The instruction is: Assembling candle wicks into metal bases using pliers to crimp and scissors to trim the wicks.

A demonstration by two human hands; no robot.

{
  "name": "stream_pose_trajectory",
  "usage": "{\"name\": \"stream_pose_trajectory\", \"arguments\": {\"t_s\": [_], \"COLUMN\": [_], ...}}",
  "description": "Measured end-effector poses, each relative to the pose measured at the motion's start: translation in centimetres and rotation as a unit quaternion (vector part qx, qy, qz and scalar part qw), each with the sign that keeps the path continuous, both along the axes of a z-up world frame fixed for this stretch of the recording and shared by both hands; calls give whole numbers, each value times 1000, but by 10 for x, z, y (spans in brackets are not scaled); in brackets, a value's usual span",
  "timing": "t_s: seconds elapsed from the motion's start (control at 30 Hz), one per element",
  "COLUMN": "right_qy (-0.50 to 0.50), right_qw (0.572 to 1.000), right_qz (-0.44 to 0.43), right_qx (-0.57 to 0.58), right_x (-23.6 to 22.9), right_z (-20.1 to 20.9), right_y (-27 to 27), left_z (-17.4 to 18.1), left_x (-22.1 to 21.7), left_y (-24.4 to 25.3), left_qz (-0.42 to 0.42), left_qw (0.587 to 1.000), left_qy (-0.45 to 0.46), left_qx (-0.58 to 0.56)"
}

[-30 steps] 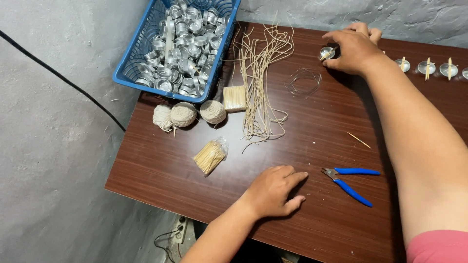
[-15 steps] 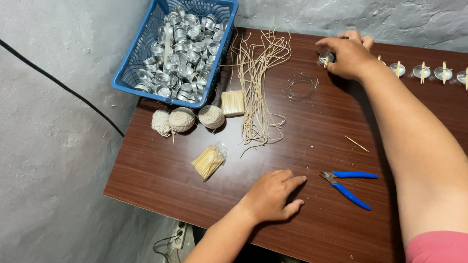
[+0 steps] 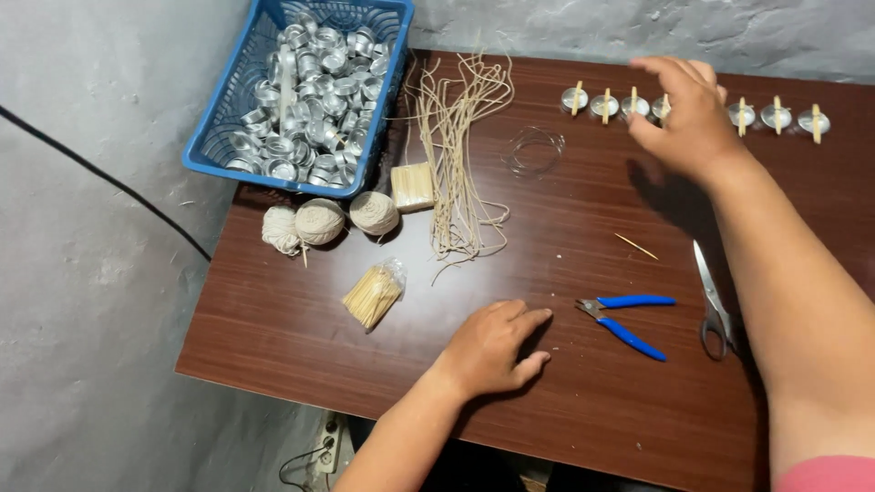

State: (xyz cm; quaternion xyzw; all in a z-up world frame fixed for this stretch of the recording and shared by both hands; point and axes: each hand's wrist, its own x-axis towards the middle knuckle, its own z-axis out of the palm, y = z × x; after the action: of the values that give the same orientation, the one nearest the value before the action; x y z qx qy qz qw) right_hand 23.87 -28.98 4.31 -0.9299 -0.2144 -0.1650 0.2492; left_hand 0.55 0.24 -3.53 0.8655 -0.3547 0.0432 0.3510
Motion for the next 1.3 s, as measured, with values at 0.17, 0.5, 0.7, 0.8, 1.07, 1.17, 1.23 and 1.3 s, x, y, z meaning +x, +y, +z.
{"name": "stream_pose_trajectory", "arguments": {"t_s": [0.17, 0.5, 0.7, 0.8, 1.07, 1.17, 1.23, 1.3], "right_qy": [169, 74, -117, -149, -143, -142, -147, -154], "right_qw": [984, 961, 974, 970, 974, 974, 974, 970], "right_qz": [-48, -143, -153, -171, -172, -172, -173, -183], "right_qx": [-39, -227, -120, -92, -40, -27, -18, -30], "right_x": [-109, -176, -192, -183, -176, -176, -177, -176], "right_z": [3, -77, -87, -100, -108, -108, -108, -107], "right_y": [-17, -35, -60, -81, -85, -82, -81, -81], "left_z": [2, 35, 61, 26, -17, -54, -64, -61], "left_x": [0, -3, -2, 7, -2, 10, 14, 11], "left_y": [1, -2, 87, 145, 136, 150, 154, 152], "left_qz": [-13, 91, 283, 369, 416, 433, 433, 413], "left_qw": [1000, 986, 934, 885, 878, 874, 873, 874], "left_qy": [3, 17, -209, -260, -190, -189, -203, -247], "left_qx": [-8, 138, 56, 111, 140, 112, 95, 71]}}
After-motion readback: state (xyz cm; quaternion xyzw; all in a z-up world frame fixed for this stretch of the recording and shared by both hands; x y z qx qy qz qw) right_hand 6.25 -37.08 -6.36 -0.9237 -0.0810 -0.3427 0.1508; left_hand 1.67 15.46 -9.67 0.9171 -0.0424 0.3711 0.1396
